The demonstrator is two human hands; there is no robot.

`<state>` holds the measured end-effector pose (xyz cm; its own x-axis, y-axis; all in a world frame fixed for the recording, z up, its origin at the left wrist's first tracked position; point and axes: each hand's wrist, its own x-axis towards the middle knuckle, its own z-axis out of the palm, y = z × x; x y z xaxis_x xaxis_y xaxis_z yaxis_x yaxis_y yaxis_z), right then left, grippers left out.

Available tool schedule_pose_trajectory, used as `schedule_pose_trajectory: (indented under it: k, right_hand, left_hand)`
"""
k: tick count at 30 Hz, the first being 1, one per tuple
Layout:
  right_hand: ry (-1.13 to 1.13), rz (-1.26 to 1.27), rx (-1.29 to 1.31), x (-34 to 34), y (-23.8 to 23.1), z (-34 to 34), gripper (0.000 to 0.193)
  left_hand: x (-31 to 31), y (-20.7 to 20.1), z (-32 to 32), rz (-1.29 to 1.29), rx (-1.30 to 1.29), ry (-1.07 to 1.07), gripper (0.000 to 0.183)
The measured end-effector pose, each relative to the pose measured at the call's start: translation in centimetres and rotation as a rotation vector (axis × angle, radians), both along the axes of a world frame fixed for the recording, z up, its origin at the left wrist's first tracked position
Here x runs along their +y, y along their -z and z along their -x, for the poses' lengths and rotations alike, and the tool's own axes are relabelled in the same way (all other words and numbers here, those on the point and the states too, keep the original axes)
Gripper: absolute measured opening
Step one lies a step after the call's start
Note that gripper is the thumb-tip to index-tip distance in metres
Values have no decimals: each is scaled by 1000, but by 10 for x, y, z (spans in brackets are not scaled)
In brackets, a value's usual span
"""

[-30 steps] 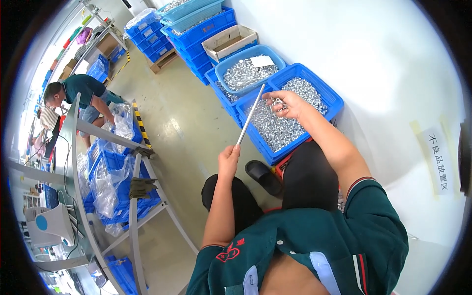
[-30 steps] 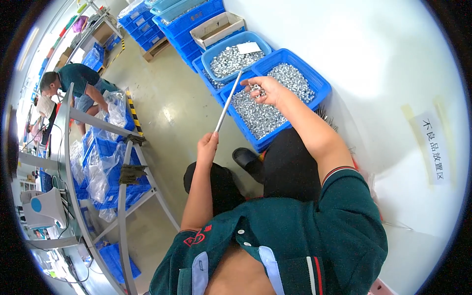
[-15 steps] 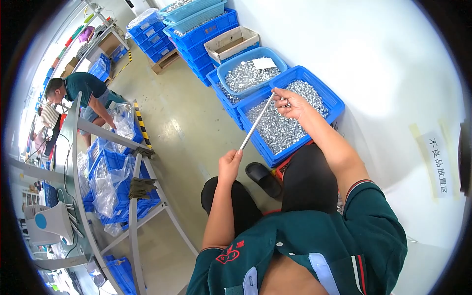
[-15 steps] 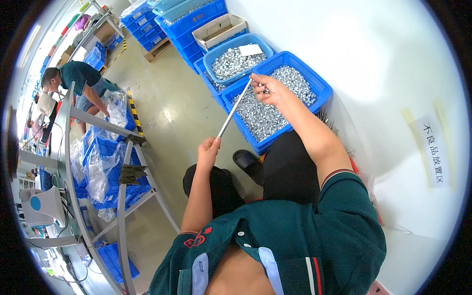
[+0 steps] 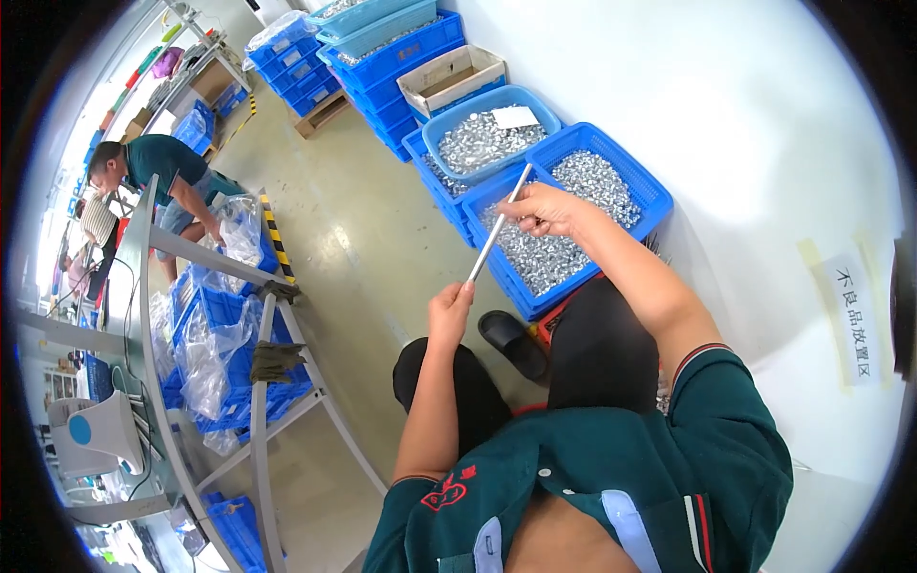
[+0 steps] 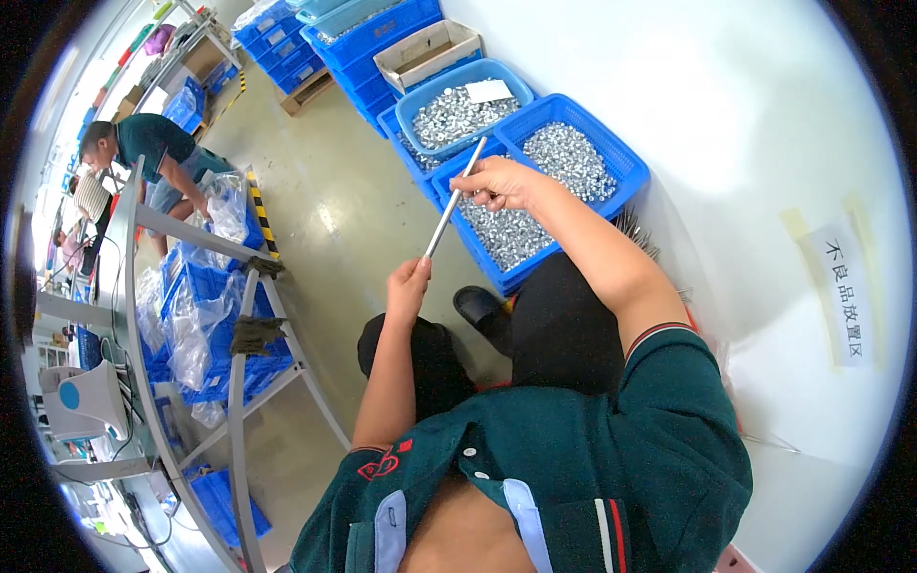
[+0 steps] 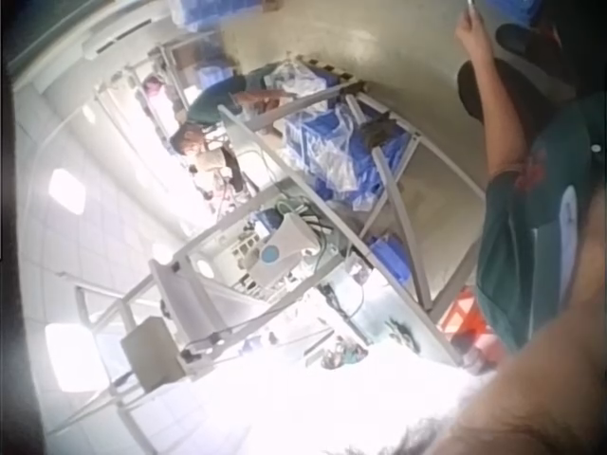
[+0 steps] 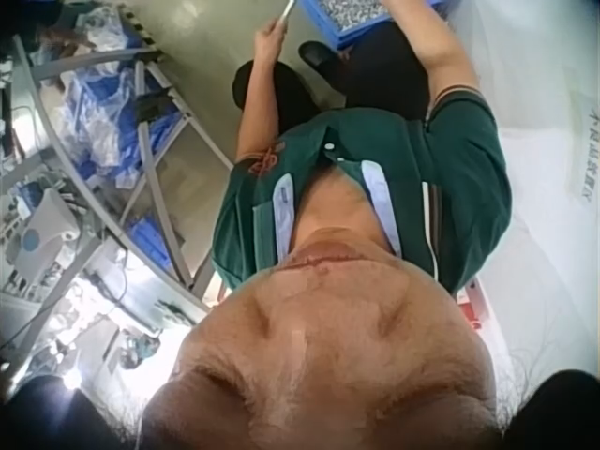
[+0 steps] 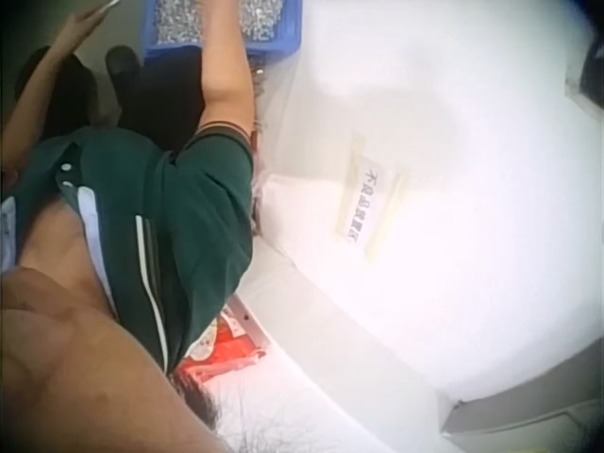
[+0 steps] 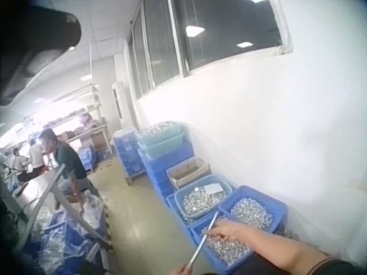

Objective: Inspecting small metal cylindrical parts and sliding them onto a thin metal rod for organization or sorting.

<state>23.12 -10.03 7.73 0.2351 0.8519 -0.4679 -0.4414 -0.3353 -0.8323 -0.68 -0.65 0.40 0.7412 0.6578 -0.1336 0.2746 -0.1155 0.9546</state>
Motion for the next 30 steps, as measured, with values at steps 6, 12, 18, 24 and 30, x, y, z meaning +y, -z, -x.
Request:
schedule_pose_trajectory:
  k: [6,12,18,24,30]
  right_hand:
    - [171,-60,329,-16,1,-18,23]
    - [304,-200,383,-20,7,-28,16]
    - [328,-288,487,-25,11,-31,17]
    - [312,-302,475,-23,8,-30,17]
    - [273,-250,-155,-23,-7,-36,16]
  left_hand:
    - [5,3,2,146,-33,-18,32]
    - [2,0,3,114,-43,-10,35]
    - [1,0,8,70,-45,15,35]
    - [1,0,11,11,-33,66,33]
    - [-1,-9,10,6,43,45,35]
